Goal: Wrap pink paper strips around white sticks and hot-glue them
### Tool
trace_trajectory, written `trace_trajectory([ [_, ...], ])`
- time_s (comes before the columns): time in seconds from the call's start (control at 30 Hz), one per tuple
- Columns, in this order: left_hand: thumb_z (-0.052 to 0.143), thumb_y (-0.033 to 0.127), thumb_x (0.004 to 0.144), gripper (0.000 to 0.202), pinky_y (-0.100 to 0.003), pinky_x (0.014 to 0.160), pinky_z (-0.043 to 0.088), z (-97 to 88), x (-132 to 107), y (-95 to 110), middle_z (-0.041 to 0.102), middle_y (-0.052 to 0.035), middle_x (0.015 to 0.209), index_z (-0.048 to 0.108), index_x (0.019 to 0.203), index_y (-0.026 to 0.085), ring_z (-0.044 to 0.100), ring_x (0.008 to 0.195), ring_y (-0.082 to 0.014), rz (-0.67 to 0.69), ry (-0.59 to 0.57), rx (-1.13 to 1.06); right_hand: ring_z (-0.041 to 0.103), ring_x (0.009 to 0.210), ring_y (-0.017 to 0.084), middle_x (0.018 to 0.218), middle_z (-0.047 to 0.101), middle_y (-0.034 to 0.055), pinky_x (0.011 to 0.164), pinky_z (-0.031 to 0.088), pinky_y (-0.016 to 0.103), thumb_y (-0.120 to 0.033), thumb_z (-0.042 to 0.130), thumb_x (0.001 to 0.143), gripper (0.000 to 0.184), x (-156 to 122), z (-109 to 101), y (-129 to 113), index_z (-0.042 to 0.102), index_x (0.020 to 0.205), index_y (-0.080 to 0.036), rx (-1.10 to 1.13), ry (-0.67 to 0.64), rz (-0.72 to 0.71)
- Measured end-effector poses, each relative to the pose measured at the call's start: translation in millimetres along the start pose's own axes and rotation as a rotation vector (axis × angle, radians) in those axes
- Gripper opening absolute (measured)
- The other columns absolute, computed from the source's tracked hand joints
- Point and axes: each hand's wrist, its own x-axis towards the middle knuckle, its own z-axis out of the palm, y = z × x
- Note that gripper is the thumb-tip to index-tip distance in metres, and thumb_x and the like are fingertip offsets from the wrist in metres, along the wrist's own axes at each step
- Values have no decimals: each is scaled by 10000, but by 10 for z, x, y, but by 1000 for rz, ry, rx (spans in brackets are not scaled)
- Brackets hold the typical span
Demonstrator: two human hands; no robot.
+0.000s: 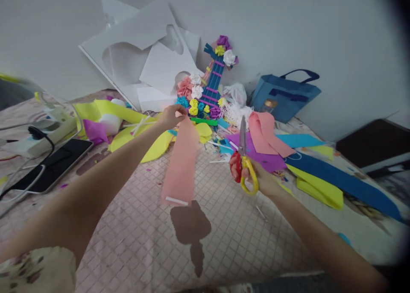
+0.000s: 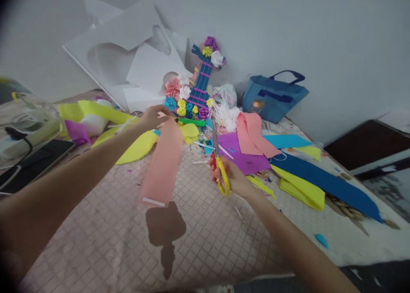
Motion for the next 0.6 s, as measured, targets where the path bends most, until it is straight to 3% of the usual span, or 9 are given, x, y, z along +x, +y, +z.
trace_trajectory([
  [0.1, 594, 218, 697, 458, -337, 930, 423, -91, -43, 53, 635, -95, 1167, 597, 1149, 137, 570, 1062, -236, 39, -18, 39, 491, 629, 145, 756, 491, 13, 590, 448, 312, -635, 468, 827, 460, -88, 85, -88, 503, 1026, -221, -84, -67, 51],
  [0.17, 599, 233, 705, 522, -375, 927, 417, -155, -200, 107, 612, -130, 1194, 554, 1212, 117, 564, 1064, -259, 27, 1, 76, 496, 655, 142, 783, 493, 14, 620, 460, 311, -607, 507, 819, 435, -147, 126, -135, 504, 1028, -226, -122, -110, 105],
  [0.27, 573, 269, 757, 367, -319, 820, 444, -251, -626, 229, 671, -102, 1027, 617, 1092, 125, 612, 921, -216, 31, -12, 125, 471, 641, 129, 771, 492, 11, 589, 439, 283, -583, 538, 811, 417, -238, 146, -158, 507, 1001, -212, -167, -170, 167],
  [0.37, 525, 319, 806, 220, -262, 638, 418, -323, -1163, 363, 674, -51, 780, 653, 859, 148, 605, 697, -164, 15, -188, 150, 440, 611, 114, 747, 485, 4, 548, 399, 254, -547, 500, 854, 378, -304, 142, -121, 507, 986, -193, -207, -242, 193],
  [0.47, 520, 368, 811, 237, -257, 562, 363, -348, -1606, 448, 664, -43, 727, 628, 763, 163, 581, 635, -161, -93, -373, 216, 454, 640, 117, 765, 496, 6, 558, 397, 243, -492, 497, 875, 314, -311, 168, -91, 509, 955, -188, -275, -293, 204],
  [0.6, 539, 401, 796, 233, -261, 554, 347, -319, -1886, 449, 665, -41, 760, 611, 790, 179, 581, 645, -172, -147, -445, 253, 468, 649, 128, 757, 524, 3, 563, 386, 246, -438, 545, 844, 252, -265, 256, -125, 488, 881, -195, -401, -246, 211],
])
